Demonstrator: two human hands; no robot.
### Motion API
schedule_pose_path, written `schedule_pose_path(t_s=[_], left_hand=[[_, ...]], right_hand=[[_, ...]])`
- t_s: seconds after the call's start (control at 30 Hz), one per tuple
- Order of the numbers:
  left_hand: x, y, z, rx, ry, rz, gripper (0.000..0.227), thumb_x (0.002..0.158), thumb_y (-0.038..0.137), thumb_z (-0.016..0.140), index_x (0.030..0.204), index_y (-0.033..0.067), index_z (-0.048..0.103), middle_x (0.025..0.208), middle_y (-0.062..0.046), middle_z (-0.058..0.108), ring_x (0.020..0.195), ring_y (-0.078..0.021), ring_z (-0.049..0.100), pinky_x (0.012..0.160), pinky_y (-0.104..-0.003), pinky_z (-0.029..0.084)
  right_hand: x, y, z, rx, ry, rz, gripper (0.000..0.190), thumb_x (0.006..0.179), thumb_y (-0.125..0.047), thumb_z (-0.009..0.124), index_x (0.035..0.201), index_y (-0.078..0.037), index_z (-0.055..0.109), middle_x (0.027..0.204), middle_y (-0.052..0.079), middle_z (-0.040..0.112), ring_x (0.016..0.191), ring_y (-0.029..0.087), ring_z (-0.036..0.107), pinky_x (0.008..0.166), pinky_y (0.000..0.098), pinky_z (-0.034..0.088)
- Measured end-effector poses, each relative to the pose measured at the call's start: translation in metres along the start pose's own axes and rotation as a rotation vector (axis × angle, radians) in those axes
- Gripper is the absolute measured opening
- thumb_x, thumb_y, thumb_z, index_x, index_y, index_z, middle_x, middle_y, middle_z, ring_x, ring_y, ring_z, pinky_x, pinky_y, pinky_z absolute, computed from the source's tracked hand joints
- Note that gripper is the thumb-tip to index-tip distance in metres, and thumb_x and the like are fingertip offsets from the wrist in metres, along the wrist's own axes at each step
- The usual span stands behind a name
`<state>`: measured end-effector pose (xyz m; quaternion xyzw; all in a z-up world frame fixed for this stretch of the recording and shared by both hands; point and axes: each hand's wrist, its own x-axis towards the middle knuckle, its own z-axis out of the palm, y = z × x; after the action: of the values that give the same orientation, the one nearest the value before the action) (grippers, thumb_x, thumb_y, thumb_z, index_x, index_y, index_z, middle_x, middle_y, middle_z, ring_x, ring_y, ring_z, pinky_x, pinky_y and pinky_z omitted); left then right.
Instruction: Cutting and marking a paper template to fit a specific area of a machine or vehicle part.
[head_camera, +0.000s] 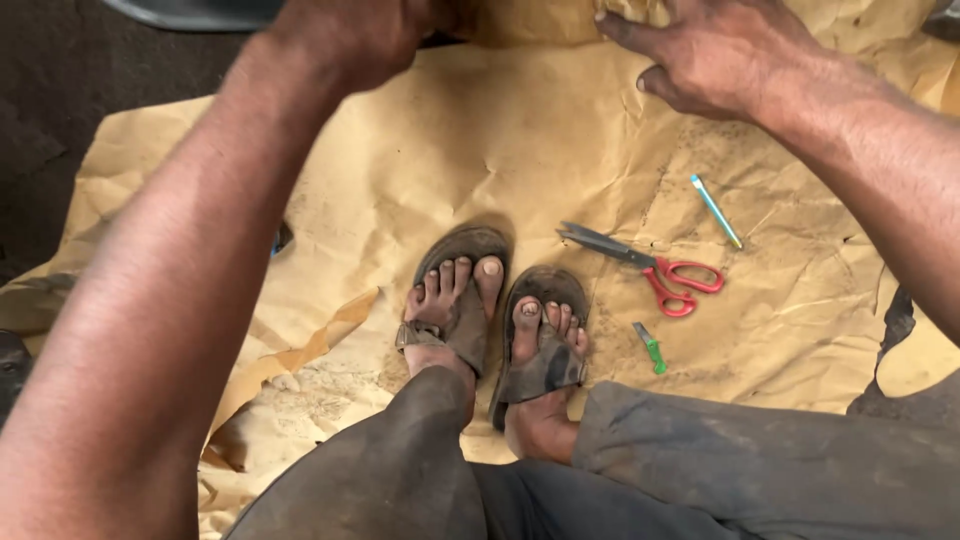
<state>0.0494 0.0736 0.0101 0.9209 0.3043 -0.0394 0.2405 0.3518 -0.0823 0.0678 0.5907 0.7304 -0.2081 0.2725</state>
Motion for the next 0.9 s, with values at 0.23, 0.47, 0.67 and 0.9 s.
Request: schedule_pose_path(t_s=[0.23,0.47,0.67,0.9], left_hand=[[-0.013,0.008,0.009,0.191,-0.051,0.069,0.03,0.115,0.021,0.045,0.121,0.018,0.074,0.102,-0.011,0.076,0.087,-0.0232,0.073,0.077,-0.04,0.06],[-0.036,0.003,0.026,0.402,0.122,0.311,0.042,0.107,0.01,0.045,0.146,0.0084,0.06,0.152,-0.009,0.057,0.137,-0.0287,0.055,0.111,-0.055,0.042],[-0.059,-0.012,0.027,0.504,0.0,0.285,0.045,0.104,0.006,0.05,0.148,0.0092,0.061,0.164,-0.003,0.045,0.15,-0.0266,0.039,0.123,-0.055,0.031],[-0.054,0.059,-0.034,0.664,-0.528,0.069,0.025,0.088,0.01,0.067,0.112,0.0134,0.075,0.168,-0.005,0.024,0.155,-0.0331,0.012,0.123,-0.059,0.012]], right_hand=[[0.002,0.007,0.018,-0.001,0.218,-0.107,0.069,0.09,-0.037,0.073,0.156,-0.03,0.054,0.148,0.018,0.053,0.124,0.039,0.058,0.095,0.0512,0.053],[0.002,0.009,0.025,-0.033,0.247,-0.113,0.074,0.084,-0.037,0.076,0.154,-0.031,0.053,0.157,0.02,0.043,0.144,0.04,0.043,0.113,0.0535,0.042],[0.0,0.006,0.019,0.009,0.215,-0.075,0.074,0.084,-0.036,0.075,0.155,-0.032,0.051,0.159,0.02,0.04,0.146,0.039,0.04,0.113,0.0541,0.04],[0.0,0.006,0.02,0.029,0.198,-0.085,0.074,0.084,-0.031,0.075,0.154,-0.031,0.051,0.159,0.022,0.038,0.147,0.039,0.037,0.114,0.0539,0.038]])
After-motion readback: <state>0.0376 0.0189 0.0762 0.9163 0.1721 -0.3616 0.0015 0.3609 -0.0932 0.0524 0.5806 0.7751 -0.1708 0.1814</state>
